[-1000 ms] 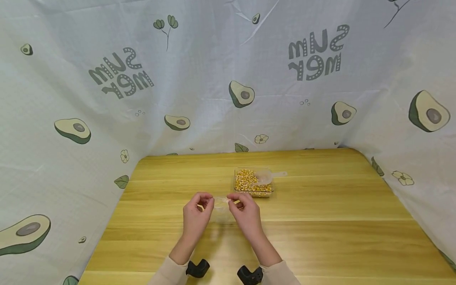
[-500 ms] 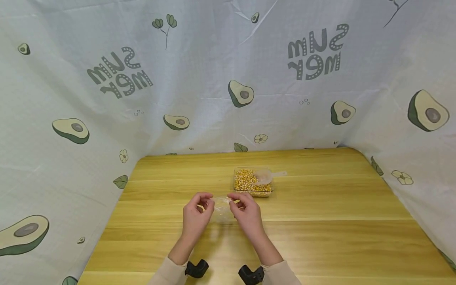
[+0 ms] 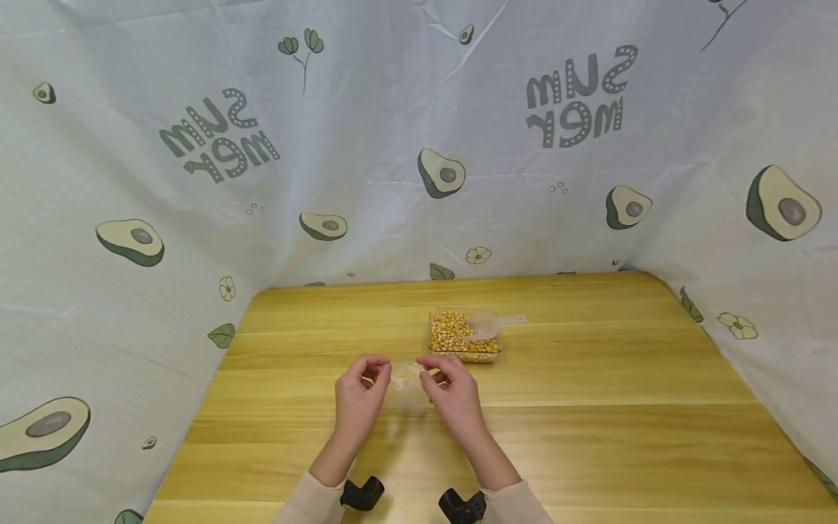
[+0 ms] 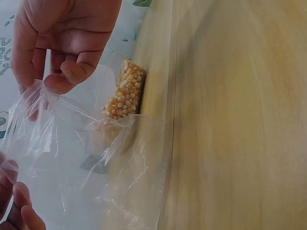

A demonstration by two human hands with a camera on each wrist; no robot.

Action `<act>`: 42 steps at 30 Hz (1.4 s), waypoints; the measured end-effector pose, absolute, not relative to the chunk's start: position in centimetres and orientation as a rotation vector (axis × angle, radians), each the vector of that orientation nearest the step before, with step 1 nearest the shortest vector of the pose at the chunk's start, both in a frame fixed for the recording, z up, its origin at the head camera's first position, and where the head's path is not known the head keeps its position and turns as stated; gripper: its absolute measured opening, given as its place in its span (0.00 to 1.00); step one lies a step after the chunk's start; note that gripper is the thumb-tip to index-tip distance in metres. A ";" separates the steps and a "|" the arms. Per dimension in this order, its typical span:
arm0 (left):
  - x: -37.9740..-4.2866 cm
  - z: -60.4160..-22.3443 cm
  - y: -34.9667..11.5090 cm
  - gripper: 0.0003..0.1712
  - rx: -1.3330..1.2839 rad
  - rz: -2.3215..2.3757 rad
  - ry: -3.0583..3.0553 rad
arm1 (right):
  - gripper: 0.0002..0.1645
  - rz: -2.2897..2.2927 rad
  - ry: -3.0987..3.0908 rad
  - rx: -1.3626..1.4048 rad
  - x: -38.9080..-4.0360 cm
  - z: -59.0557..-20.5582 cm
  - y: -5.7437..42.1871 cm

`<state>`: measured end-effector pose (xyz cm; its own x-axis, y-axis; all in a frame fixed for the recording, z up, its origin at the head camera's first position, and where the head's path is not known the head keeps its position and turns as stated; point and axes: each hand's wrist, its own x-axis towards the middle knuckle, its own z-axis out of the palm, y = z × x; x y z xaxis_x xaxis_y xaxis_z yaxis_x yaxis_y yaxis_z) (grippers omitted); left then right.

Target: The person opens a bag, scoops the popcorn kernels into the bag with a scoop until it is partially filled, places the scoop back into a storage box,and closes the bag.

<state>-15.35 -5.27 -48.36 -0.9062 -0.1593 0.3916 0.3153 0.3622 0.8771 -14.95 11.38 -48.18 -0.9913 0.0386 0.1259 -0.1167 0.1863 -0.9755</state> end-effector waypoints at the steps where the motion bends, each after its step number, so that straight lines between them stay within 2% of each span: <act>1: -15.4 -48.3 -5.3 0.03 -0.139 -1.551 -2.213 | 0.13 1.931 -2.323 0.079 -14.9 -48.1 11.4; 8: -15.6 -48.3 -5.6 0.03 -0.181 -1.495 -2.175 | 0.13 1.907 -2.356 0.049 -14.6 -47.9 12.1; 32: -18.3 -48.4 -5.8 0.03 -0.127 -1.483 -2.153 | 0.19 1.877 -2.342 -0.535 -16.7 -49.6 21.1; 42: -18.7 -48.4 -5.7 0.02 -0.097 -1.474 -2.166 | 0.26 1.892 -2.343 -0.551 -18.6 -50.3 21.8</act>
<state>-18.68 -5.65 -48.37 -0.8653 -0.2221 0.4493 0.3366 0.4068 0.8492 -18.58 21.77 -50.29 -0.9322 0.3243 -0.1606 0.2253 0.1728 -0.9588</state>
